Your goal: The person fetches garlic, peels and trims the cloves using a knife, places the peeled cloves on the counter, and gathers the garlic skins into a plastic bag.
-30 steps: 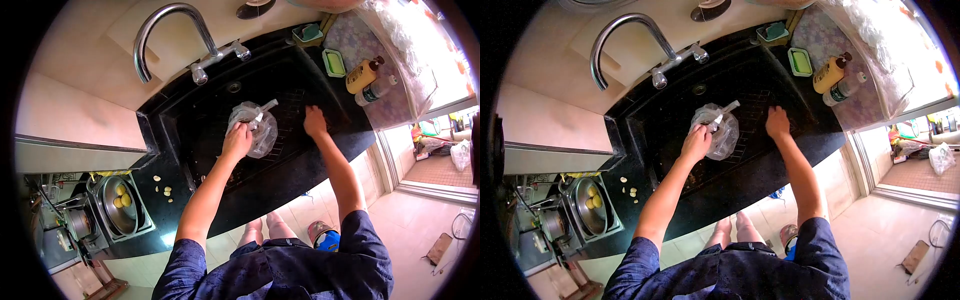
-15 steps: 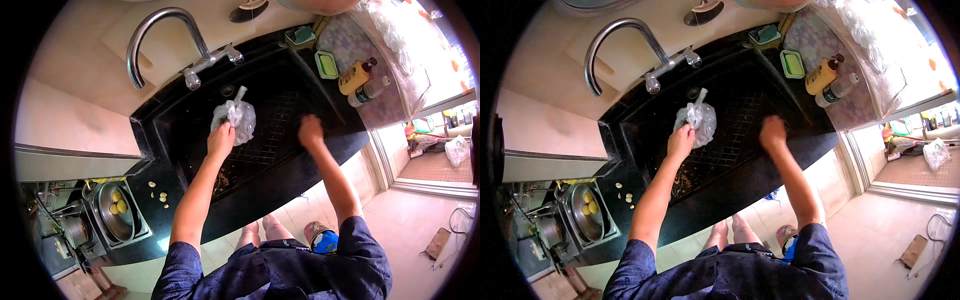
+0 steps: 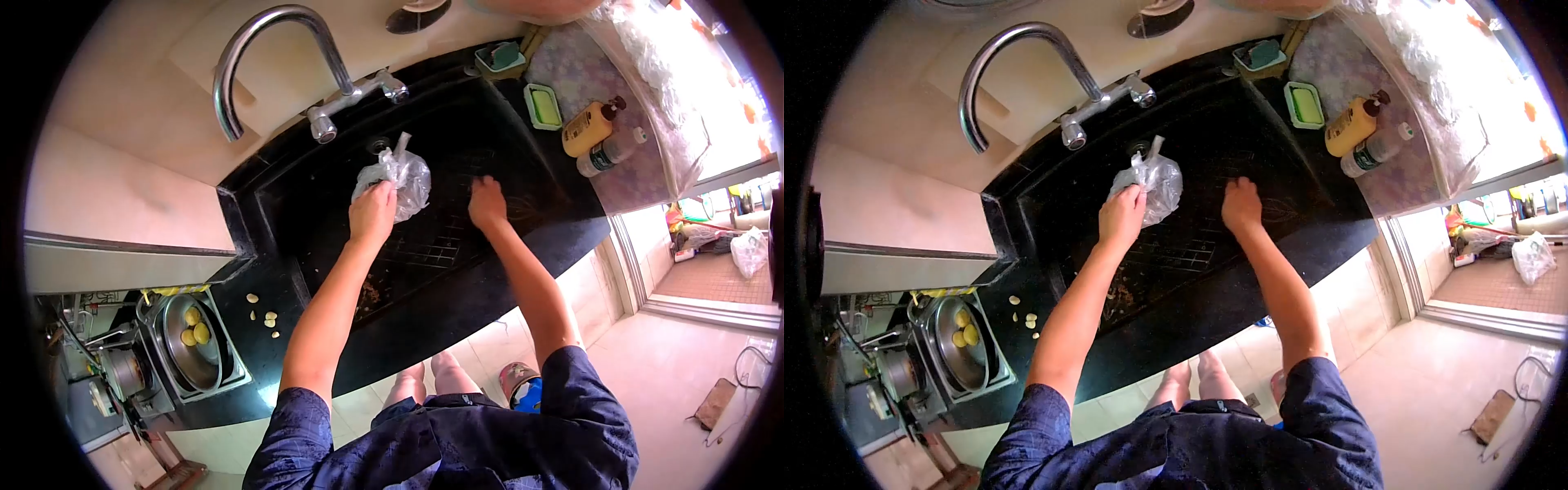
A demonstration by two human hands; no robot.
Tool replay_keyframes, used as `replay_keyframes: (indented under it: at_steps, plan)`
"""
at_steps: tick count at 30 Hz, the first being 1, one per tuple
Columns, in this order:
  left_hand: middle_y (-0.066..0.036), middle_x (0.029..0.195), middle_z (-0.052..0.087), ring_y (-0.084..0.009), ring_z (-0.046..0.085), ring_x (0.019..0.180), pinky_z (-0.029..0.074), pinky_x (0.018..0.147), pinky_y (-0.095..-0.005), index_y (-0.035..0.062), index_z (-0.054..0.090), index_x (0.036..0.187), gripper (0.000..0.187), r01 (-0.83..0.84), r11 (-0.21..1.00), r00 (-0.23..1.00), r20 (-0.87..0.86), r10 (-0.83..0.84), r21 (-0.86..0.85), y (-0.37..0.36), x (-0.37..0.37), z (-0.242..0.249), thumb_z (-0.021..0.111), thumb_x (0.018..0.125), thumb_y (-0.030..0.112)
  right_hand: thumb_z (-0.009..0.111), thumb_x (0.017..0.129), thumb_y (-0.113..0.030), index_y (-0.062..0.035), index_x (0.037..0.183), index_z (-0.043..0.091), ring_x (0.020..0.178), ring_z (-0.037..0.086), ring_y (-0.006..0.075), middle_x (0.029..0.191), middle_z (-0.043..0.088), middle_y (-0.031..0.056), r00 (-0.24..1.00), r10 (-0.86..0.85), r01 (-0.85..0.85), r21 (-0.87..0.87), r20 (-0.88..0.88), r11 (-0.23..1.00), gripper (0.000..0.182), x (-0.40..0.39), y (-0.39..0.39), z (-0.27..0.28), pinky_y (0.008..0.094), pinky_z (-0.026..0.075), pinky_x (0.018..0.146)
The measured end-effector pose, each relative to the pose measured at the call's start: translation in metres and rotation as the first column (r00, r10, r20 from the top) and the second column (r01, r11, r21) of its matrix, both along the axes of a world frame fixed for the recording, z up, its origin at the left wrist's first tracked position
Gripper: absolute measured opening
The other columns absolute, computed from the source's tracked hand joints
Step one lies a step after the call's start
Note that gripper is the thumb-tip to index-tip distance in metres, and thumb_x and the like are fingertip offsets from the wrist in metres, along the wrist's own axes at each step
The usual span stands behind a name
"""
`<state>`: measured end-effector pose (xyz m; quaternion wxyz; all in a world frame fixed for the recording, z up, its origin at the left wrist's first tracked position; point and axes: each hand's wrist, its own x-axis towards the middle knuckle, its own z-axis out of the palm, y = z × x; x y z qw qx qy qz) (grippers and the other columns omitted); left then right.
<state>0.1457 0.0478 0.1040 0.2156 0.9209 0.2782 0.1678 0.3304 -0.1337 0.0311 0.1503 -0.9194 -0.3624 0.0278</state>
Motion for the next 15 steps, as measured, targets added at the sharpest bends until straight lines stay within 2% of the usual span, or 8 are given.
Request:
replay_keyframes:
  at_steps: [2,3,5,7,8,10,12,15]
  plan:
    - [-0.014,0.087,0.068,-0.0358,0.066,0.08,0.052,0.069,-0.0465,0.0068,0.063,0.09,0.016,0.018,1.0,0.998,0.063,-0.019,0.018,-0.003,0.006,-0.002,0.057,0.094,0.021,0.05,0.09,-0.008,0.0037,0.106,0.065,0.108,0.055,0.0374,0.112,0.058,0.0189,1.0,0.0,-0.001,-0.217,-0.004,0.976,0.025,-0.003,0.009,-0.002,0.0423,0.054,0.086]
    - [-0.014,0.087,0.069,-0.0352,0.067,0.079,0.052,0.069,-0.0462,0.0069,0.064,0.089,0.016,0.04,0.999,0.998,0.038,-0.04,-0.012,-0.004,0.012,-0.003,0.057,0.094,0.021,0.052,0.089,-0.01,0.0022,0.101,0.067,0.099,0.059,0.035,0.109,0.06,0.0176,0.971,-0.157,0.147,-0.072,-0.178,0.987,0.023,-0.025,0.019,-0.002,0.0414,0.055,0.083]
    - [-0.014,0.086,0.069,-0.0346,0.068,0.078,0.053,0.069,-0.0458,0.0064,0.064,0.089,0.016,0.08,0.996,0.996,0.029,-0.079,-0.038,-0.014,0.021,-0.007,0.057,0.094,0.02,0.054,0.087,-0.011,-0.0001,0.094,0.067,0.097,0.06,0.0332,0.104,0.061,0.0179,0.952,0.304,-0.305,-0.186,-0.037,0.934,0.018,-0.076,0.012,-0.019,0.0411,0.053,0.082]
    - [-0.015,0.089,0.069,-0.0341,0.068,0.081,0.054,0.071,-0.0455,0.0048,0.064,0.092,0.018,0.131,0.985,0.989,-0.053,-0.138,-0.108,-0.027,0.03,-0.004,0.057,0.094,0.021,0.056,0.085,-0.013,-0.0025,0.086,0.066,0.096,0.061,0.0313,0.099,0.062,0.0183,0.791,0.607,-0.578,0.237,-0.074,0.781,0.015,-0.127,-0.001,-0.023,0.0408,0.051,0.08]
    - [-0.016,0.092,0.068,-0.0336,0.068,0.085,0.054,0.074,-0.0452,0.0037,0.064,0.094,0.02,0.152,0.97,0.973,-0.145,-0.181,-0.191,-0.033,0.031,0.0,0.058,0.093,0.022,0.058,0.083,-0.01,-0.0024,0.09,0.066,0.098,0.061,0.032,0.102,0.063,0.0203,0.769,0.623,-0.567,0.299,-0.14,0.767,0.013,-0.141,0.0,0.021,0.0445,0.051,0.08]
    - [-0.016,0.1,0.067,-0.0323,0.066,0.095,0.053,0.08,-0.0434,0.0024,0.065,0.099,0.024,0.265,0.964,0.964,-0.024,-0.266,-0.019,-0.046,0.019,0.006,0.059,0.093,0.025,0.059,0.082,-0.008,-0.0035,0.099,0.065,0.101,0.061,0.0325,0.105,0.064,0.02,0.794,0.587,-0.599,-0.037,-0.159,0.8,0.018,-0.134,-0.007,-0.009,0.0453,0.049,0.085]
    - [-0.015,0.103,0.066,-0.0317,0.064,0.099,0.052,0.084,-0.042,0.0014,0.065,0.102,0.027,0.257,0.966,0.922,0.291,-0.256,0.037,-0.039,0.006,0.016,0.059,0.093,0.026,0.06,0.082,-0.008,-0.004,0.106,0.063,0.1,0.061,0.0337,0.104,0.065,0.018,0.869,0.403,-0.386,0.117,-0.288,0.915,0.024,-0.122,-0.003,0.03,0.0448,0.048,0.088]
    - [-0.014,0.102,0.065,-0.0321,0.064,0.095,0.053,0.082,-0.0418,0.001,0.066,0.104,0.024,0.22,0.974,0.949,0.241,-0.202,-0.05,0.011,-0.013,0.006,0.059,0.091,0.02,0.06,0.085,-0.008,-0.0018,0.106,0.062,0.097,0.061,0.0351,0.098,0.064,0.0171,0.893,0.43,-0.395,0.227,-0.134,0.89,0.022,-0.109,-0.01,0.041,0.0445,0.049,0.086]
